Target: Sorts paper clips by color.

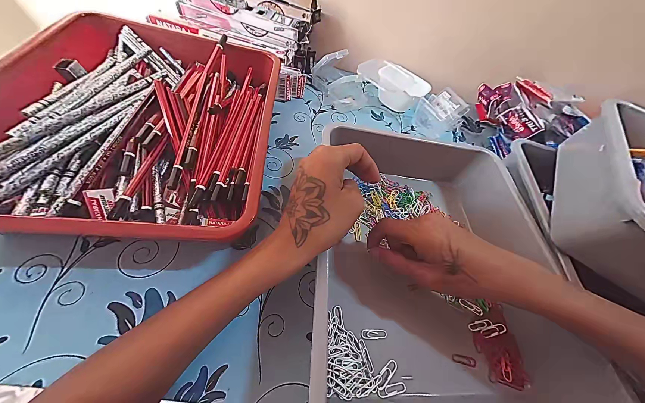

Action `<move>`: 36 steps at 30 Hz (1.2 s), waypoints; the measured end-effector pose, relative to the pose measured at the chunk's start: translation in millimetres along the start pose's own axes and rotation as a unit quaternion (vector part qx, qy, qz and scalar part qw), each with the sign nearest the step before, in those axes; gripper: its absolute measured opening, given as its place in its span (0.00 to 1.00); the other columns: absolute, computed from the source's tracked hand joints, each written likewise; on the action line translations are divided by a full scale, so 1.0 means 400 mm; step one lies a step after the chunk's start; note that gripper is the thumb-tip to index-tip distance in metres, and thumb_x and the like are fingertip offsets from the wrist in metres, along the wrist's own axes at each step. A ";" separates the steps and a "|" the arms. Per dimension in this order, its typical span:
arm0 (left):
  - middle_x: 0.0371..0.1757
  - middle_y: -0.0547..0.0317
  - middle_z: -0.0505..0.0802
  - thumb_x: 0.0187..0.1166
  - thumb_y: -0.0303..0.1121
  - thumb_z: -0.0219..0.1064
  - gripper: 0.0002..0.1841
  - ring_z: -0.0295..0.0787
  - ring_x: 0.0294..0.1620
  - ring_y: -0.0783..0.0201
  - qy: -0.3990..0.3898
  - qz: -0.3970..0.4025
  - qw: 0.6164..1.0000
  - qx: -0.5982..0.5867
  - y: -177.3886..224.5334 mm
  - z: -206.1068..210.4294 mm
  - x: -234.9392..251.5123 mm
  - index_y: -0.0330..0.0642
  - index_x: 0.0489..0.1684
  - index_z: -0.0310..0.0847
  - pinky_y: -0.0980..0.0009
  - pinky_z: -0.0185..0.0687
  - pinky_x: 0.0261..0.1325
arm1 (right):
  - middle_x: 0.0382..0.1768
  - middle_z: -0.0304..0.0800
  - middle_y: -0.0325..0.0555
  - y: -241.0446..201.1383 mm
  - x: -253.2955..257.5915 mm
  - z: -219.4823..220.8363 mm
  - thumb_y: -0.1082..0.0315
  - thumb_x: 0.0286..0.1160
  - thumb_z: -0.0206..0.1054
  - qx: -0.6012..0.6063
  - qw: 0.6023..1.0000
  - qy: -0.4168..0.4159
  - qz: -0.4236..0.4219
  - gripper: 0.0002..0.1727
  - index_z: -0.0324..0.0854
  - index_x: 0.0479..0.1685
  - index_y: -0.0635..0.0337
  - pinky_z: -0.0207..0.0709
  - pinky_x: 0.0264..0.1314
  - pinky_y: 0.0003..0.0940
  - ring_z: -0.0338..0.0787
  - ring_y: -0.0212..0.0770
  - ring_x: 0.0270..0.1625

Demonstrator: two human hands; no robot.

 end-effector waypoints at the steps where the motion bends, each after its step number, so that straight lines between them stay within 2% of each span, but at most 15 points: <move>1: 0.33 0.69 0.89 0.71 0.14 0.56 0.16 0.73 0.28 0.78 0.002 -0.009 1.000 0.001 -0.002 0.001 0.007 0.45 0.38 0.88 0.79 0.63 0.30 | 0.17 0.70 0.22 -0.016 -0.003 0.000 0.62 0.84 0.59 0.091 0.995 -0.026 0.031 0.11 0.86 0.43 0.54 0.57 0.21 0.09 0.65 0.12 0.19; 4: 0.33 0.65 0.89 0.72 0.14 0.55 0.16 0.73 0.26 0.74 -0.002 0.002 1.000 0.005 0.000 0.000 0.002 0.42 0.39 0.88 0.77 0.62 0.27 | 0.32 0.83 0.24 -0.070 -0.022 0.013 0.57 0.88 0.61 0.296 0.933 -0.171 0.111 0.14 0.85 0.55 0.55 0.67 0.33 0.06 0.75 0.09 0.31; 6: 0.34 0.60 0.89 0.72 0.14 0.54 0.16 0.74 0.26 0.70 -0.011 0.009 1.000 0.010 0.003 -0.002 -0.005 0.40 0.41 0.88 0.74 0.62 0.27 | 0.49 0.88 0.34 -0.095 -0.035 0.020 0.60 0.88 0.60 0.346 0.903 -0.212 0.143 0.19 0.78 0.70 0.61 0.76 0.50 0.11 0.83 0.14 0.48; 8: 0.33 0.60 0.88 0.72 0.14 0.54 0.16 0.71 0.23 0.70 -0.013 0.008 1.000 0.009 0.004 -0.002 -0.006 0.40 0.41 0.87 0.74 0.60 0.24 | 0.73 0.82 0.49 -0.119 -0.047 0.020 0.70 0.87 0.56 0.419 0.868 -0.226 0.142 0.27 0.66 0.83 0.69 0.78 0.72 0.20 0.84 0.26 0.71; 10: 0.34 0.59 0.89 0.72 0.14 0.53 0.16 0.71 0.24 0.70 -0.015 0.006 1.000 0.007 0.004 -0.002 -0.006 0.40 0.40 0.87 0.74 0.61 0.26 | 0.81 0.76 0.52 -0.145 -0.060 0.015 0.78 0.83 0.53 0.484 0.831 -0.237 0.136 0.31 0.56 0.88 0.72 0.77 0.78 0.27 0.82 0.33 0.78; 12: 0.33 0.59 0.89 0.72 0.14 0.54 0.16 0.71 0.24 0.70 -0.015 0.001 1.000 0.007 0.003 -0.003 -0.007 0.40 0.40 0.87 0.74 0.61 0.26 | 0.79 0.80 0.47 -0.157 -0.071 0.012 0.82 0.81 0.53 0.512 0.820 -0.224 0.127 0.32 0.56 0.88 0.72 0.80 0.75 0.25 0.84 0.32 0.75; 13: 0.33 0.60 0.88 0.72 0.14 0.54 0.15 0.71 0.23 0.70 -0.014 0.003 1.000 0.007 0.003 -0.003 -0.007 0.40 0.40 0.87 0.74 0.60 0.25 | 0.77 0.82 0.47 -0.155 -0.076 0.009 0.82 0.81 0.54 0.494 0.838 -0.201 0.113 0.31 0.59 0.86 0.73 0.82 0.73 0.24 0.86 0.31 0.74; 16: 0.33 0.62 0.88 0.73 0.14 0.55 0.15 0.70 0.24 0.71 -0.008 0.001 1.000 0.007 0.002 -0.002 -0.004 0.41 0.40 0.87 0.75 0.60 0.26 | 0.62 0.93 0.47 -0.127 -0.099 0.011 0.75 0.82 0.58 0.273 0.957 -0.084 0.048 0.21 0.79 0.72 0.66 0.84 0.62 0.18 0.92 0.26 0.61; 18: 0.33 0.68 0.87 0.71 0.14 0.55 0.17 0.71 0.27 0.77 0.009 -0.019 1.000 0.004 -0.002 0.001 0.006 0.45 0.39 0.89 0.78 0.61 0.30 | 0.56 0.92 0.51 -0.116 -0.117 0.032 0.70 0.78 0.59 0.095 0.995 -0.021 0.016 0.20 0.82 0.67 0.63 0.86 0.54 0.28 0.93 0.38 0.54; 20: 0.35 0.66 0.87 0.69 0.14 0.55 0.18 0.74 0.31 0.75 0.020 -0.022 1.000 -0.002 -0.002 0.002 0.003 0.45 0.39 0.89 0.76 0.63 0.33 | 0.59 0.87 0.60 -0.133 -0.132 0.061 0.72 0.74 0.61 0.062 0.997 -0.040 0.009 0.23 0.80 0.70 0.65 0.86 0.53 0.39 0.91 0.52 0.56; 22: 0.38 0.58 0.87 0.68 0.12 0.55 0.18 0.76 0.32 0.68 0.024 -0.006 1.000 -0.011 0.002 0.000 -0.010 0.42 0.41 0.88 0.73 0.64 0.30 | 0.55 0.88 0.57 -0.168 -0.140 0.067 0.76 0.78 0.59 0.135 0.987 -0.088 0.004 0.21 0.78 0.71 0.66 0.86 0.55 0.37 0.91 0.49 0.55; 24: 0.40 0.57 0.90 0.68 0.12 0.55 0.18 0.77 0.30 0.69 0.037 -0.005 0.999 -0.020 0.001 0.001 -0.017 0.42 0.40 0.88 0.74 0.63 0.28 | 0.43 0.92 0.52 -0.192 -0.136 0.049 0.78 0.80 0.56 0.177 0.978 -0.110 0.006 0.19 0.79 0.68 0.65 0.85 0.43 0.34 0.93 0.43 0.42; 26: 0.42 0.58 0.93 0.69 0.12 0.53 0.17 0.77 0.26 0.71 0.048 -0.011 0.998 -0.032 -0.002 0.001 -0.022 0.43 0.37 0.86 0.76 0.62 0.24 | 0.40 0.93 0.46 -0.182 -0.125 0.031 0.74 0.82 0.55 0.114 0.992 -0.044 -0.008 0.16 0.82 0.63 0.61 0.84 0.40 0.29 0.92 0.37 0.39; 29: 0.42 0.58 0.93 0.69 0.13 0.53 0.17 0.83 0.32 0.69 0.039 -0.024 0.998 -0.034 0.002 -0.004 -0.030 0.44 0.37 0.85 0.74 0.68 0.28 | 0.38 0.92 0.42 -0.122 -0.071 0.017 0.69 0.79 0.55 -0.024 0.998 0.060 0.006 0.16 0.87 0.55 0.58 0.83 0.37 0.29 0.91 0.35 0.37; 36: 0.33 0.57 0.89 0.69 0.14 0.55 0.15 0.79 0.25 0.67 0.037 -0.030 0.998 -0.033 -0.003 -0.004 -0.033 0.44 0.35 0.85 0.75 0.66 0.22 | 0.26 0.82 0.41 -0.013 0.066 0.018 0.64 0.77 0.68 -0.108 0.989 0.038 0.089 0.07 0.85 0.37 0.58 0.73 0.26 0.36 0.84 0.39 0.28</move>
Point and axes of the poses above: each hand's wrist, its own x-axis towards the middle knuckle, its own z-axis out of the palm, y = z × x, the point moved 5 cm from there along x, towards the middle knuckle
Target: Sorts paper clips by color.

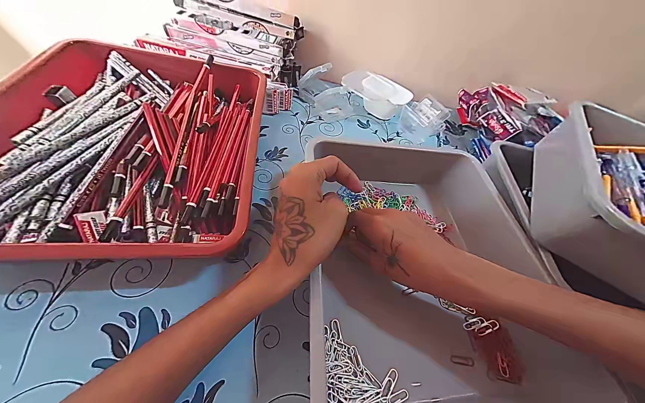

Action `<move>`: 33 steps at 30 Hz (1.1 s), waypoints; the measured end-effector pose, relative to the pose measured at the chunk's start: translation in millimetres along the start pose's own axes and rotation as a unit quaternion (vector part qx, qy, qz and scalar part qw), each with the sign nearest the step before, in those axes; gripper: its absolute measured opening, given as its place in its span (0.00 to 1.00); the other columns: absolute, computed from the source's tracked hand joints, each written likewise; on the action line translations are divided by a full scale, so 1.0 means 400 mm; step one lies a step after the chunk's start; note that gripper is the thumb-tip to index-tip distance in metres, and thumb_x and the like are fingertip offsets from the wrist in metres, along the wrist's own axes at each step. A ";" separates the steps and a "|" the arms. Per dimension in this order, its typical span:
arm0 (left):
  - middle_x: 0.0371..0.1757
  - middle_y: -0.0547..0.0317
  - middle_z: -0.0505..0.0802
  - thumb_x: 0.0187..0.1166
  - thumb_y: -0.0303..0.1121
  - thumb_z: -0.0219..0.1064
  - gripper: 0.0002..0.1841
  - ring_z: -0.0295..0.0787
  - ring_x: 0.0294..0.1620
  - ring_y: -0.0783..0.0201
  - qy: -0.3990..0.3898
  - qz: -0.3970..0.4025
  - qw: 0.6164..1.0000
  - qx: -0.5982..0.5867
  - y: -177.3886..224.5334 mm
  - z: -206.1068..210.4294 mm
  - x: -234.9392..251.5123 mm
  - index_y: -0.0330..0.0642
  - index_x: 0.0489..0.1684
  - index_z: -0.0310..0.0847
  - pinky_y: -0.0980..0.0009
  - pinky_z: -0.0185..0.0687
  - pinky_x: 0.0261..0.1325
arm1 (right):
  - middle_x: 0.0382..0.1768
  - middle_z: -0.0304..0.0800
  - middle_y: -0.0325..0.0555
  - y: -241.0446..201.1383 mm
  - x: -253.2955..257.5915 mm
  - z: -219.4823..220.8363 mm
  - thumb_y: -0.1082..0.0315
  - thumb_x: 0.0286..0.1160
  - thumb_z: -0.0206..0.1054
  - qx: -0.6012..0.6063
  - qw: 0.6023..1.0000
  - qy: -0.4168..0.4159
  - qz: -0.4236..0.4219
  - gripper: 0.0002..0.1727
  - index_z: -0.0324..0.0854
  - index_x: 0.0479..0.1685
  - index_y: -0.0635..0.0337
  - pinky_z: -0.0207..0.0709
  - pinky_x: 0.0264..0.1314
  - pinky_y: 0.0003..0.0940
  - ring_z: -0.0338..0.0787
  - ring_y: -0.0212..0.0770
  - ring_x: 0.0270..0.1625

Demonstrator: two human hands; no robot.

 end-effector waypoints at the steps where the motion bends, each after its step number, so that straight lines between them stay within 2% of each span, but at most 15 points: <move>1: 0.34 0.57 0.89 0.69 0.14 0.55 0.15 0.80 0.28 0.67 0.003 -0.002 1.000 0.000 0.001 0.001 0.003 0.44 0.36 0.86 0.74 0.67 0.25 | 0.24 0.81 0.39 0.005 0.003 0.004 0.64 0.78 0.67 0.008 1.000 -0.012 0.013 0.07 0.83 0.35 0.56 0.72 0.26 0.36 0.83 0.37 0.27; 2: 0.33 0.58 0.89 0.69 0.14 0.56 0.16 0.80 0.29 0.68 0.012 -0.003 1.000 0.002 0.001 0.003 0.007 0.44 0.36 0.87 0.74 0.67 0.27 | 0.23 0.81 0.38 0.007 0.003 0.004 0.64 0.78 0.66 0.021 0.999 -0.023 0.026 0.07 0.83 0.34 0.56 0.72 0.26 0.36 0.83 0.36 0.27; 5: 0.30 0.59 0.87 0.69 0.13 0.56 0.15 0.77 0.25 0.69 0.014 -0.001 1.000 0.010 0.009 0.002 0.007 0.43 0.35 0.86 0.76 0.64 0.23 | 0.23 0.82 0.36 0.010 -0.010 -0.005 0.64 0.77 0.63 0.047 0.998 -0.022 0.046 0.07 0.85 0.37 0.56 0.72 0.27 0.35 0.83 0.34 0.27; 7: 0.30 0.61 0.88 0.69 0.13 0.56 0.16 0.76 0.25 0.72 0.021 0.001 1.000 0.005 0.009 0.004 0.011 0.43 0.35 0.88 0.77 0.64 0.23 | 0.21 0.79 0.31 0.003 -0.030 -0.018 0.62 0.76 0.62 0.060 0.997 -0.008 0.038 0.07 0.85 0.39 0.52 0.68 0.24 0.28 0.78 0.28 0.23; 9: 0.31 0.61 0.88 0.69 0.12 0.56 0.16 0.75 0.24 0.72 0.017 0.002 1.000 -0.005 0.008 0.005 0.010 0.43 0.35 0.87 0.77 0.62 0.24 | 0.21 0.79 0.27 -0.027 -0.066 -0.033 0.61 0.78 0.62 0.135 0.991 -0.021 -0.004 0.08 0.86 0.40 0.52 0.63 0.22 0.16 0.72 0.18 0.21; 11: 0.30 0.60 0.88 0.69 0.12 0.56 0.16 0.72 0.21 0.72 0.013 0.000 1.000 -0.015 0.006 0.006 0.011 0.42 0.36 0.87 0.78 0.59 0.21 | 0.27 0.84 0.28 -0.058 -0.103 -0.052 0.59 0.84 0.62 0.234 0.966 -0.083 -0.072 0.11 0.88 0.45 0.54 0.63 0.25 0.07 0.72 0.12 0.24; 12: 0.30 0.61 0.88 0.69 0.12 0.56 0.16 0.73 0.22 0.72 0.011 -0.003 1.000 -0.016 0.005 0.006 0.012 0.42 0.35 0.87 0.78 0.60 0.22 | 0.29 0.85 0.29 -0.061 -0.115 -0.061 0.59 0.85 0.61 0.241 0.963 -0.088 -0.088 0.12 0.89 0.46 0.55 0.65 0.27 0.05 0.73 0.12 0.26; 15: 0.32 0.69 0.89 0.67 0.13 0.56 0.17 0.77 0.30 0.80 0.013 -0.020 1.000 -0.018 0.003 0.011 0.027 0.45 0.33 0.89 0.80 0.65 0.31 | 0.28 0.87 0.27 -0.008 -0.111 -0.083 0.61 0.80 0.61 0.088 0.994 0.006 -0.060 0.12 0.92 0.44 0.50 0.69 0.27 0.11 0.77 0.16 0.26; 17: 0.31 0.70 0.88 0.67 0.13 0.56 0.17 0.74 0.28 0.80 0.018 -0.019 1.000 -0.011 0.003 0.011 0.030 0.45 0.33 0.89 0.80 0.63 0.31 | 0.32 0.89 0.33 0.030 -0.088 -0.084 0.64 0.76 0.62 0.016 0.999 0.027 -0.030 0.12 0.92 0.45 0.51 0.77 0.31 0.25 0.84 0.27 0.30; 19: 0.32 0.67 0.89 0.68 0.13 0.55 0.17 0.74 0.28 0.78 0.020 -0.008 1.000 -0.002 0.004 0.008 0.024 0.44 0.35 0.88 0.80 0.63 0.29 | 0.37 0.90 0.38 0.047 -0.060 -0.073 0.64 0.78 0.63 0.003 0.999 0.025 -0.027 0.11 0.92 0.46 0.53 0.80 0.35 0.33 0.88 0.34 0.36; 20: 0.34 0.62 0.89 0.69 0.12 0.55 0.17 0.77 0.29 0.74 0.016 0.003 1.000 0.000 0.006 0.006 0.017 0.42 0.36 0.88 0.77 0.65 0.29 | 0.37 0.90 0.40 0.047 -0.046 -0.067 0.64 0.78 0.64 0.000 0.999 0.028 -0.035 0.10 0.92 0.45 0.54 0.80 0.36 0.35 0.89 0.37 0.37; 25: 0.36 0.60 0.90 0.69 0.12 0.55 0.17 0.80 0.31 0.72 0.006 0.020 1.000 0.008 0.007 0.006 0.009 0.42 0.37 0.87 0.77 0.67 0.28 | 0.36 0.89 0.50 0.037 0.011 -0.025 0.70 0.67 0.72 0.004 0.998 0.006 -0.062 0.07 0.90 0.41 0.61 0.81 0.35 0.47 0.91 0.49 0.39; 28: 0.34 0.60 0.89 0.69 0.12 0.55 0.16 0.79 0.30 0.72 0.008 0.017 1.000 0.008 0.005 0.004 0.010 0.43 0.36 0.86 0.78 0.65 0.27 | 0.32 0.84 0.49 0.032 0.020 -0.015 0.71 0.62 0.74 -0.034 0.996 -0.007 -0.077 0.06 0.87 0.36 0.63 0.77 0.29 0.44 0.88 0.48 0.34; 30: 0.34 0.59 0.89 0.69 0.12 0.55 0.16 0.80 0.31 0.71 0.006 0.019 1.000 0.008 0.006 0.005 0.010 0.42 0.37 0.86 0.77 0.67 0.28 | 0.31 0.83 0.50 0.028 0.018 -0.013 0.71 0.64 0.72 -0.065 0.994 0.001 -0.090 0.06 0.85 0.35 0.65 0.73 0.24 0.42 0.87 0.48 0.30; 33: 0.33 0.59 0.88 0.69 0.12 0.55 0.16 0.79 0.29 0.70 0.006 0.014 1.000 0.005 0.009 0.005 0.010 0.43 0.36 0.86 0.76 0.64 0.26 | 0.33 0.86 0.44 0.022 -0.001 -0.032 0.67 0.71 0.65 -0.010 0.996 0.040 -0.081 0.08 0.89 0.39 0.59 0.77 0.30 0.36 0.87 0.40 0.33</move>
Point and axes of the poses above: each hand's wrist, its own x-axis towards the middle knuckle, its own z-axis out of the palm, y = z × x, the point moved 5 cm from there along x, towards the middle knuckle
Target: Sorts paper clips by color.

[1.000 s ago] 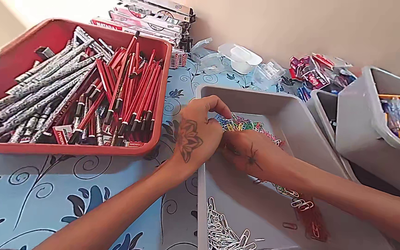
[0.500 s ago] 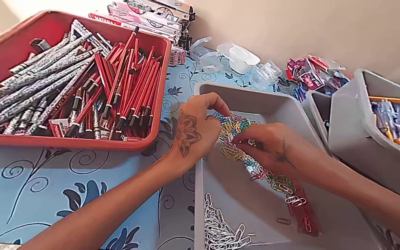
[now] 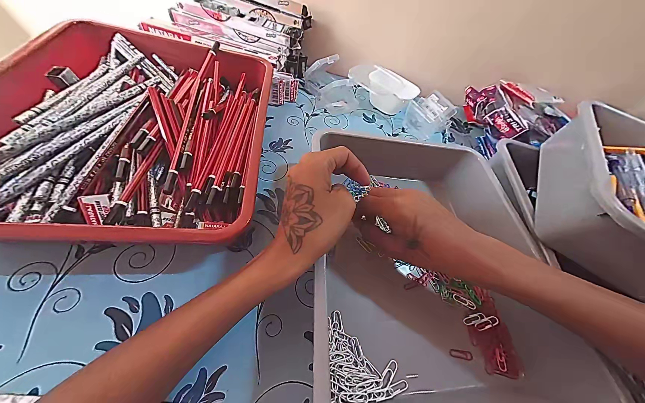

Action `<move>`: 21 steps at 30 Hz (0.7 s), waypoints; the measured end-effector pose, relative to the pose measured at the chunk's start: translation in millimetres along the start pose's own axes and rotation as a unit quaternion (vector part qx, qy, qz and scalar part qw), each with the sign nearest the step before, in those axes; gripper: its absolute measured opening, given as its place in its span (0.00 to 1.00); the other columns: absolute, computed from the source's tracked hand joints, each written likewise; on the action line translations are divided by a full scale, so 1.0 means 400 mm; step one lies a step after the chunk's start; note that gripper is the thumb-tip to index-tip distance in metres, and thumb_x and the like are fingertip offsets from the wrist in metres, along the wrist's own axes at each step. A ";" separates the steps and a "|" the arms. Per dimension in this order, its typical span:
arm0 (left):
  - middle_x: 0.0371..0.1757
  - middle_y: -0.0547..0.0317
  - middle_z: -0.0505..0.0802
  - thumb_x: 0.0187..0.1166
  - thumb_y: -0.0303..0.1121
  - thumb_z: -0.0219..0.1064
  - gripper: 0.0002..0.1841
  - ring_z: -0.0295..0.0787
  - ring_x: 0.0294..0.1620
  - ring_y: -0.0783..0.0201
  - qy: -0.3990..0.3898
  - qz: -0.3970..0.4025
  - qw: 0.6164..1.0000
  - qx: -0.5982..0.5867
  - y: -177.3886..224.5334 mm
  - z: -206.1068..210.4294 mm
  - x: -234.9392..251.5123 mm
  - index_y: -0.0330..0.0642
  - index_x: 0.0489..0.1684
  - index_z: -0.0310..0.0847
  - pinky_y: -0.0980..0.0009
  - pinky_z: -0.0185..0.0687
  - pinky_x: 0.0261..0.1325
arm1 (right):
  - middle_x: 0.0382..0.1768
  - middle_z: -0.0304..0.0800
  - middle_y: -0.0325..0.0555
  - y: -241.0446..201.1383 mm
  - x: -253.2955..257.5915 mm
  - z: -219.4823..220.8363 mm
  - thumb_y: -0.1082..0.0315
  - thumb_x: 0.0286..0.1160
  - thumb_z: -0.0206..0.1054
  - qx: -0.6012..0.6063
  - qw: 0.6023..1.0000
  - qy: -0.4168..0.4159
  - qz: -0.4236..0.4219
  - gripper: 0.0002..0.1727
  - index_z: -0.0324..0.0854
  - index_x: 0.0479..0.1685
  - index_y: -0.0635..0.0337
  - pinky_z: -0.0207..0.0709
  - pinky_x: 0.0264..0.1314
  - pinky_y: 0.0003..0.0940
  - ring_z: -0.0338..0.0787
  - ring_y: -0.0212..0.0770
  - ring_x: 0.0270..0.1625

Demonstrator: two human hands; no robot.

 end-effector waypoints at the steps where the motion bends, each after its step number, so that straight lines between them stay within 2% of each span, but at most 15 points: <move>1: 0.32 0.59 0.88 0.69 0.12 0.55 0.16 0.78 0.28 0.71 0.001 0.001 1.000 -0.001 0.001 -0.001 -0.001 0.42 0.36 0.87 0.76 0.64 0.26 | 0.32 0.85 0.40 -0.011 -0.010 -0.010 0.65 0.73 0.63 0.029 1.000 0.007 0.006 0.09 0.89 0.39 0.57 0.76 0.30 0.31 0.85 0.35 0.32; 4: 0.33 0.58 0.89 0.69 0.12 0.54 0.16 0.78 0.29 0.70 -0.005 0.007 1.000 -0.002 0.004 -0.005 -0.004 0.40 0.38 0.87 0.75 0.64 0.28 | 0.29 0.87 0.31 -0.069 -0.063 -0.020 0.61 0.78 0.61 0.119 0.992 -0.030 0.010 0.11 0.90 0.40 0.51 0.72 0.28 0.17 0.81 0.21 0.28; 7: 0.34 0.59 0.89 0.70 0.12 0.54 0.16 0.77 0.29 0.70 -0.009 0.002 1.000 -0.002 0.006 -0.002 -0.002 0.40 0.38 0.86 0.75 0.64 0.29 | 0.32 0.88 0.31 -0.119 -0.113 -0.013 0.62 0.85 0.61 0.295 0.949 -0.112 0.000 0.12 0.88 0.45 0.56 0.70 0.31 0.06 0.78 0.13 0.29; 9: 0.33 0.68 0.89 0.68 0.12 0.56 0.17 0.75 0.29 0.79 0.001 -0.016 1.000 -0.004 0.002 0.002 0.012 0.44 0.35 0.88 0.80 0.63 0.31 | 0.35 0.91 0.30 -0.122 -0.128 -0.014 0.64 0.87 0.60 0.397 0.904 -0.153 0.034 0.12 0.89 0.49 0.58 0.72 0.33 0.04 0.79 0.10 0.31; 10: 0.33 0.71 0.89 0.67 0.13 0.56 0.17 0.75 0.30 0.82 0.003 -0.024 1.000 -0.006 0.001 0.003 0.017 0.44 0.34 0.88 0.82 0.63 0.32 | 0.37 0.92 0.29 -0.114 -0.132 -0.015 0.64 0.88 0.60 0.414 0.896 -0.152 0.051 0.12 0.89 0.49 0.58 0.73 0.33 0.04 0.81 0.10 0.32; 12: 0.34 0.71 0.89 0.68 0.13 0.56 0.17 0.77 0.33 0.82 0.002 -0.029 1.000 -0.011 -0.001 0.003 0.020 0.44 0.34 0.88 0.82 0.65 0.35 | 0.38 0.93 0.28 -0.081 -0.139 -0.017 0.63 0.88 0.59 0.348 0.929 -0.109 0.061 0.13 0.89 0.50 0.56 0.73 0.35 0.04 0.81 0.10 0.33; 14: 0.34 0.70 0.90 0.68 0.13 0.56 0.17 0.78 0.34 0.82 0.002 -0.026 1.000 -0.012 -0.003 0.004 0.020 0.45 0.34 0.88 0.81 0.65 0.35 | 0.35 0.91 0.29 -0.045 -0.143 -0.019 0.64 0.84 0.58 0.164 0.985 -0.046 0.030 0.14 0.91 0.49 0.52 0.74 0.35 0.09 0.82 0.15 0.32; 16: 0.35 0.71 0.90 0.68 0.13 0.56 0.17 0.78 0.34 0.82 0.002 -0.025 1.000 -0.010 -0.005 0.004 0.020 0.45 0.34 0.88 0.82 0.65 0.35 | 0.35 0.89 0.37 -0.024 -0.136 -0.020 0.63 0.76 0.60 -0.018 1.000 -0.019 -0.006 0.14 0.91 0.49 0.51 0.75 0.28 0.25 0.87 0.32 0.32; 17: 0.35 0.71 0.91 0.68 0.13 0.56 0.17 0.78 0.34 0.83 0.002 -0.025 1.000 -0.009 -0.004 0.004 0.019 0.45 0.34 0.88 0.82 0.66 0.35 | 0.37 0.88 0.42 -0.012 -0.134 -0.018 0.61 0.75 0.62 -0.061 0.998 -0.026 -0.008 0.14 0.91 0.51 0.51 0.77 0.28 0.32 0.90 0.39 0.35; 19: 0.37 0.70 0.91 0.68 0.13 0.56 0.17 0.79 0.36 0.83 -0.001 -0.026 1.000 -0.007 -0.004 0.004 0.020 0.45 0.35 0.88 0.82 0.68 0.36 | 0.38 0.87 0.42 0.016 -0.131 -0.017 0.57 0.77 0.63 -0.069 0.996 -0.047 0.013 0.14 0.91 0.51 0.50 0.78 0.30 0.33 0.89 0.40 0.36; 21: 0.37 0.70 0.91 0.68 0.14 0.55 0.17 0.79 0.35 0.82 -0.001 -0.022 1.000 -0.003 -0.004 0.004 0.017 0.46 0.35 0.88 0.81 0.67 0.35 | 0.37 0.88 0.43 0.035 -0.127 -0.027 0.62 0.75 0.65 -0.057 0.997 -0.039 0.037 0.10 0.91 0.45 0.53 0.78 0.28 0.37 0.90 0.41 0.34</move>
Point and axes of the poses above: each hand's wrist, its own x-axis towards the middle knuckle, its own z-axis out of the palm, y = z × x, the point moved 5 cm from there along x, towards the middle knuckle
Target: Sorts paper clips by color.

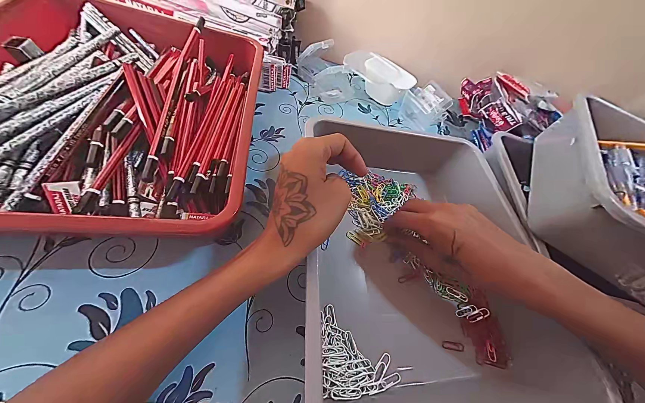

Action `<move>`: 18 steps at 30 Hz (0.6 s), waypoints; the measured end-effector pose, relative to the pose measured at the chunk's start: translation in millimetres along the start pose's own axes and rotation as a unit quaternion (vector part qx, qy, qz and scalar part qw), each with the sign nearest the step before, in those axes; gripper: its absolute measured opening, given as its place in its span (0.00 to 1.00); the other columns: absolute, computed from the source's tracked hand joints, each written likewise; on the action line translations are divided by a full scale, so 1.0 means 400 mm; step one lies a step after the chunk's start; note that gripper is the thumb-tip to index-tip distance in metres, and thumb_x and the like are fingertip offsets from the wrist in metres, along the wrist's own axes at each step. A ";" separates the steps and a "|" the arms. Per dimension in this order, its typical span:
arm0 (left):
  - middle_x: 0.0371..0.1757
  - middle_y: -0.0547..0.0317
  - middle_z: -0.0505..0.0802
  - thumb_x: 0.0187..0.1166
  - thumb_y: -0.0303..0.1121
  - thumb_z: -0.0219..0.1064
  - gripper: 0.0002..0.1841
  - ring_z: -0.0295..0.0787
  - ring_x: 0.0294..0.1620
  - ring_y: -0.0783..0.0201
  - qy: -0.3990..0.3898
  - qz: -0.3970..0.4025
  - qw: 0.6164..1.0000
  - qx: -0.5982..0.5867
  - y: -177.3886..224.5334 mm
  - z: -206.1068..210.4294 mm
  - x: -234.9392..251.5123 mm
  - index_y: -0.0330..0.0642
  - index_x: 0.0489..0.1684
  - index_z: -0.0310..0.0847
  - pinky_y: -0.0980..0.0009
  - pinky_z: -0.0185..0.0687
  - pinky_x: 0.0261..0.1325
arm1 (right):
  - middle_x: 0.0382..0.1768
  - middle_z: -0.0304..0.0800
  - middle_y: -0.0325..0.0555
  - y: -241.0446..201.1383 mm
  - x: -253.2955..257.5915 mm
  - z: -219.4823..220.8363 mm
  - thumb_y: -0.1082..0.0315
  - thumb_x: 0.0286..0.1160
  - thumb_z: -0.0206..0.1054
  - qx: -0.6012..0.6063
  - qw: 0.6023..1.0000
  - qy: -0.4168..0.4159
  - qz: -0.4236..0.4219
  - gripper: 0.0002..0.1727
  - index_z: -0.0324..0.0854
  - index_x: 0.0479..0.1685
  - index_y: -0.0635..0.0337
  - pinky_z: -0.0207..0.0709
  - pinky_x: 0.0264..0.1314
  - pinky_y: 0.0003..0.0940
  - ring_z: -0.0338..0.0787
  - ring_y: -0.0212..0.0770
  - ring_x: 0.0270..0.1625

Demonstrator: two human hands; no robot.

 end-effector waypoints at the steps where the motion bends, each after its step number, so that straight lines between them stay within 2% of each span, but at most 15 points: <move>1: 0.35 0.69 0.90 0.69 0.13 0.55 0.18 0.78 0.32 0.80 0.001 0.005 1.000 0.002 0.001 0.000 -0.002 0.46 0.35 0.88 0.81 0.65 0.32 | 0.36 0.88 0.44 0.005 0.003 -0.008 0.65 0.74 0.65 0.001 1.000 0.009 0.011 0.09 0.90 0.43 0.55 0.78 0.27 0.39 0.90 0.42 0.33; 2: 0.35 0.66 0.90 0.69 0.13 0.55 0.17 0.78 0.32 0.78 -0.001 0.010 1.000 0.001 0.002 -0.001 -0.006 0.45 0.35 0.88 0.80 0.65 0.31 | 0.35 0.88 0.43 0.010 0.003 -0.014 0.66 0.75 0.65 0.005 1.000 0.016 0.023 0.09 0.90 0.43 0.56 0.78 0.28 0.38 0.89 0.41 0.32; 4: 0.35 0.71 0.91 0.68 0.14 0.55 0.18 0.79 0.33 0.82 0.002 -0.002 1.000 0.000 0.000 0.000 0.000 0.47 0.34 0.88 0.82 0.66 0.33 | 0.36 0.88 0.42 0.013 0.003 -0.016 0.67 0.75 0.64 0.015 0.999 0.021 0.029 0.10 0.90 0.45 0.56 0.79 0.29 0.35 0.87 0.38 0.31; 8: 0.35 0.71 0.91 0.68 0.13 0.55 0.18 0.80 0.34 0.83 0.005 -0.007 1.000 -0.003 -0.002 0.001 0.002 0.46 0.34 0.88 0.83 0.67 0.34 | 0.39 0.87 0.44 0.002 0.001 0.008 0.61 0.77 0.66 0.022 1.000 -0.005 0.018 0.13 0.91 0.51 0.53 0.80 0.30 0.36 0.90 0.41 0.35; 11: 0.36 0.66 0.91 0.68 0.13 0.55 0.17 0.80 0.34 0.78 0.000 0.004 1.000 0.001 0.002 0.000 -0.005 0.44 0.36 0.88 0.79 0.67 0.33 | 0.38 0.87 0.44 0.003 0.008 0.007 0.62 0.75 0.66 0.008 1.000 -0.015 0.025 0.09 0.90 0.43 0.54 0.79 0.29 0.37 0.90 0.41 0.36; 13: 0.35 0.69 0.91 0.68 0.14 0.56 0.18 0.80 0.33 0.81 0.004 -0.001 1.000 0.006 -0.001 0.000 -0.001 0.47 0.35 0.89 0.81 0.67 0.33 | 0.37 0.86 0.45 0.007 0.012 -0.007 0.65 0.75 0.66 -0.005 0.999 0.002 0.048 0.08 0.88 0.41 0.58 0.78 0.29 0.39 0.89 0.43 0.34; 15: 0.32 0.66 0.89 0.69 0.13 0.55 0.17 0.77 0.28 0.78 0.002 0.005 1.000 0.004 0.000 -0.001 -0.005 0.45 0.35 0.88 0.80 0.63 0.28 | 0.36 0.86 0.47 0.013 0.012 -0.025 0.65 0.77 0.64 -0.026 0.996 0.039 0.081 0.10 0.87 0.46 0.60 0.78 0.28 0.42 0.89 0.46 0.33; 17: 0.32 0.72 0.89 0.68 0.14 0.56 0.18 0.73 0.26 0.82 0.006 -0.002 1.000 0.005 -0.003 0.001 0.000 0.47 0.34 0.89 0.82 0.61 0.29 | 0.40 0.84 0.50 0.009 0.014 -0.037 0.66 0.80 0.62 -0.036 0.993 0.058 0.091 0.13 0.86 0.55 0.62 0.75 0.26 0.42 0.86 0.47 0.32; 18: 0.32 0.73 0.89 0.68 0.14 0.56 0.18 0.74 0.27 0.82 0.005 -0.004 1.000 0.005 -0.003 0.001 0.002 0.48 0.33 0.89 0.82 0.62 0.29 | 0.41 0.85 0.50 0.005 0.014 -0.036 0.66 0.80 0.62 -0.034 0.994 0.061 0.081 0.14 0.87 0.55 0.61 0.76 0.26 0.40 0.87 0.46 0.32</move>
Point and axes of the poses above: each hand's wrist, its own x-axis towards the middle knuckle, its own z-axis out of the palm, y = z × x, the point moved 5 cm from there along x, towards the middle knuckle
